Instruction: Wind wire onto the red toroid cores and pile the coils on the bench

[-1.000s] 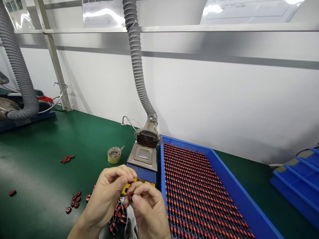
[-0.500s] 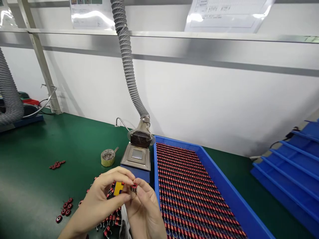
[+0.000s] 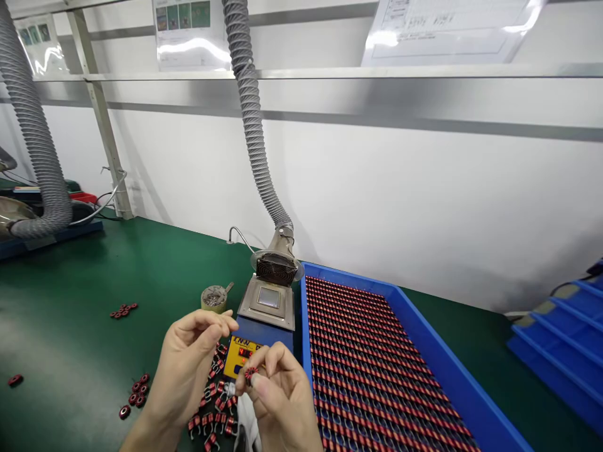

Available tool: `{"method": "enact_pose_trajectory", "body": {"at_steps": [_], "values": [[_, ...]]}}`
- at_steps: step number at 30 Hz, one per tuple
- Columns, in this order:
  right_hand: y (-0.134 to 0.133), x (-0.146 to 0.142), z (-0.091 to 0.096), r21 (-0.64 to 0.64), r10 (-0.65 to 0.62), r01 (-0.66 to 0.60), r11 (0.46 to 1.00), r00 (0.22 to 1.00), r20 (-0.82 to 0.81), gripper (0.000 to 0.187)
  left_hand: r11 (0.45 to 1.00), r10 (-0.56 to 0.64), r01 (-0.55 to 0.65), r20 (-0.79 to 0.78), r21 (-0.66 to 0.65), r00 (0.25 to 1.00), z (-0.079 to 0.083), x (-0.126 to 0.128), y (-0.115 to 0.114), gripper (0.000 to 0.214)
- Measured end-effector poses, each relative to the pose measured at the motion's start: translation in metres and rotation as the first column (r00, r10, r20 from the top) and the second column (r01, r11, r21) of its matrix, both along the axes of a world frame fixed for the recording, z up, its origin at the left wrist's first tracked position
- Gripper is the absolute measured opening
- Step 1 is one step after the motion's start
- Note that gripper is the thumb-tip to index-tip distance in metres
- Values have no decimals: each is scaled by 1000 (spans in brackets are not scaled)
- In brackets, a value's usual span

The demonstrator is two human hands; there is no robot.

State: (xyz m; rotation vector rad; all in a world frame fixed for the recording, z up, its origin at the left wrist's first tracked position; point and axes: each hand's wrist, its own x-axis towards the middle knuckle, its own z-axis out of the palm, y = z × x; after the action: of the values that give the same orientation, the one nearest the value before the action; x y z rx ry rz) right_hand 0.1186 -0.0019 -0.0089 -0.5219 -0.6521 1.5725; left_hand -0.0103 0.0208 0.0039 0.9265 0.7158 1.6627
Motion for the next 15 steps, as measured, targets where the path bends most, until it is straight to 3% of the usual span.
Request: {"method": "enact_pose_trajectory", "body": {"at_steps": [4,7,11,15], "values": [[1,0,-3,11,-28,28,1000,999,34,30,976,-207,216,-281,3,937,4,-7,0,16],[2,-1,-6,25,-17,16,1000,999,32,30,954,-289,301,-259,6,922,5,-1,-1,12],[2,-3,-5,31,13,-14,999,1000,12,30,970,-242,242,-54,-7,969,1,12,-2,20],[0,-4,1,10,-2,2,1000,999,48,29,997,-76,75,77,17,994,-2,9,0,19]]}}
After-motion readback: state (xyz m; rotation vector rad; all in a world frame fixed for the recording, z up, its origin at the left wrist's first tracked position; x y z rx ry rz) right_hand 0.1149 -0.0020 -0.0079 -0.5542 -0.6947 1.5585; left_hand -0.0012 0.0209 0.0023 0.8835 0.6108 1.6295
